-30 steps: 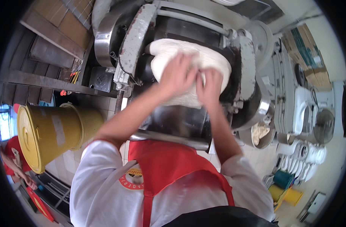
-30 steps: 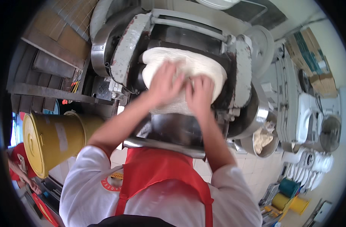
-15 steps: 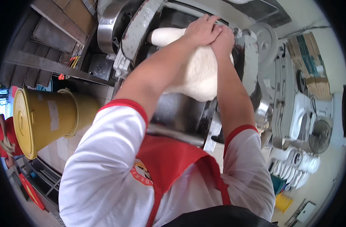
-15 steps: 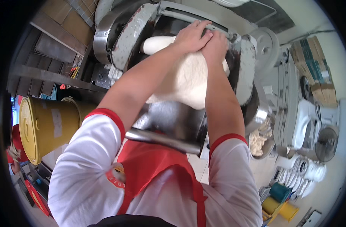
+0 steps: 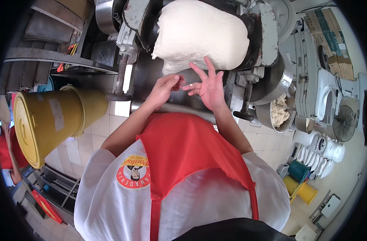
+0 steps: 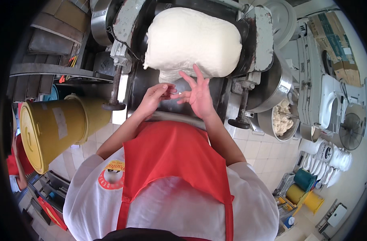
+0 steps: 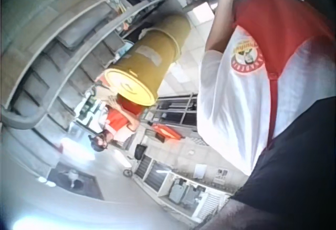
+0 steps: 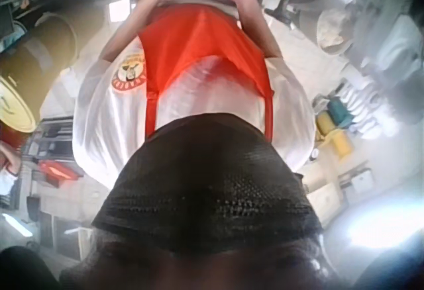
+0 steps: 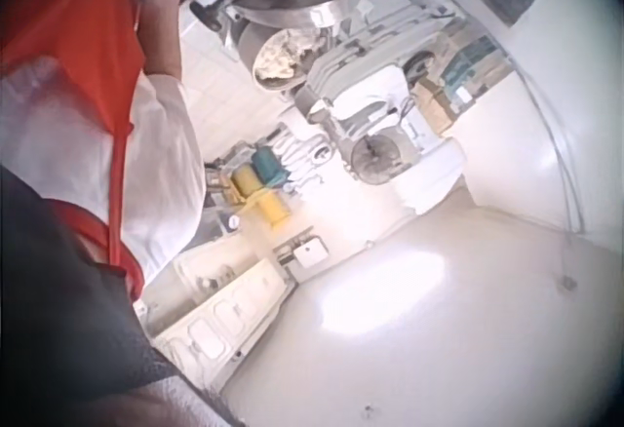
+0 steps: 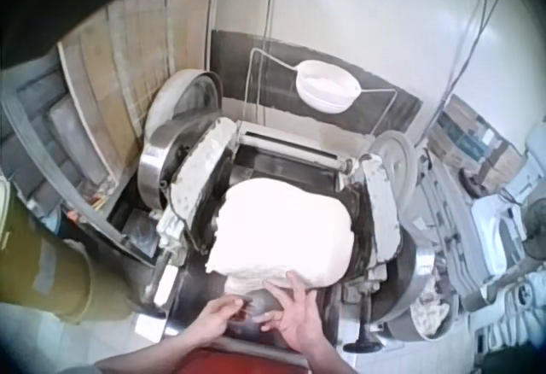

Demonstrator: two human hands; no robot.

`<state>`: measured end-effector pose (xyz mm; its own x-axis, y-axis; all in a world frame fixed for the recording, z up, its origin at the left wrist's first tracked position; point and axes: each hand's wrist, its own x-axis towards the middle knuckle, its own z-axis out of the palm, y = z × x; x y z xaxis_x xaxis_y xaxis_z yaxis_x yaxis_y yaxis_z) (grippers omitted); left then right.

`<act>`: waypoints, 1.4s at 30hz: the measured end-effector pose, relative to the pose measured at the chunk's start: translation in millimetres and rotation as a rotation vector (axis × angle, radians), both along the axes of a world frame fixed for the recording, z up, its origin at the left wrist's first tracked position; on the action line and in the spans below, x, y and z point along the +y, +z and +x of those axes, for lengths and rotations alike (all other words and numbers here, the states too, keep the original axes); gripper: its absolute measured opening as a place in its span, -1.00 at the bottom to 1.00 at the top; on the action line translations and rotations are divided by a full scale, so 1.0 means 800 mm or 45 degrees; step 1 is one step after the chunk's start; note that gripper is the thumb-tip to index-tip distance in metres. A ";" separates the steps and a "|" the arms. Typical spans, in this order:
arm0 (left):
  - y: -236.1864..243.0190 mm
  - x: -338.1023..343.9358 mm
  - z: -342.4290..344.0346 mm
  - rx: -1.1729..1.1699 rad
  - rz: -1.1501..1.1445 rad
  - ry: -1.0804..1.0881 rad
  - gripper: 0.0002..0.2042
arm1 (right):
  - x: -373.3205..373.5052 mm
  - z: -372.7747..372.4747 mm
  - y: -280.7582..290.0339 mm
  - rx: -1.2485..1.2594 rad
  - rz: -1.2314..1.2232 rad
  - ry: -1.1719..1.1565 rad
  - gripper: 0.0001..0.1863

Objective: The person feeds a piece of dough through a sheeting machine by hand, folds the resulting flattened dough, and passes it through the rollers again multiple times.

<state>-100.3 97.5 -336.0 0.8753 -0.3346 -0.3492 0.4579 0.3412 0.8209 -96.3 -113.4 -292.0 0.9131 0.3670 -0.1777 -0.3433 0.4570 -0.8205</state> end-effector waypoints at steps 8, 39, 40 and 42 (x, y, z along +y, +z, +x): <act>0.012 -0.007 -0.010 -0.632 0.738 0.146 -0.86 | 0.012 -0.003 0.000 -0.116 -0.104 0.122 -0.01; -0.102 -0.003 0.185 -0.405 0.418 -0.592 -0.06 | -0.109 0.122 -0.189 0.242 -0.718 0.185 -0.06; -0.095 -0.003 0.175 -0.459 0.415 -0.454 -0.07 | -0.102 0.114 -0.184 0.214 -0.612 0.043 -0.10; -0.105 0.003 0.162 -0.575 0.451 -0.180 -0.16 | -0.075 0.104 -0.176 0.146 -0.388 -0.184 -0.16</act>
<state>29.6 99.9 -419.8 0.9185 -0.3900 -0.0644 0.0579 -0.0285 0.9979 -13.0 -173.2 -432.6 0.9196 0.1498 -0.3633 -0.3906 0.2477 -0.8866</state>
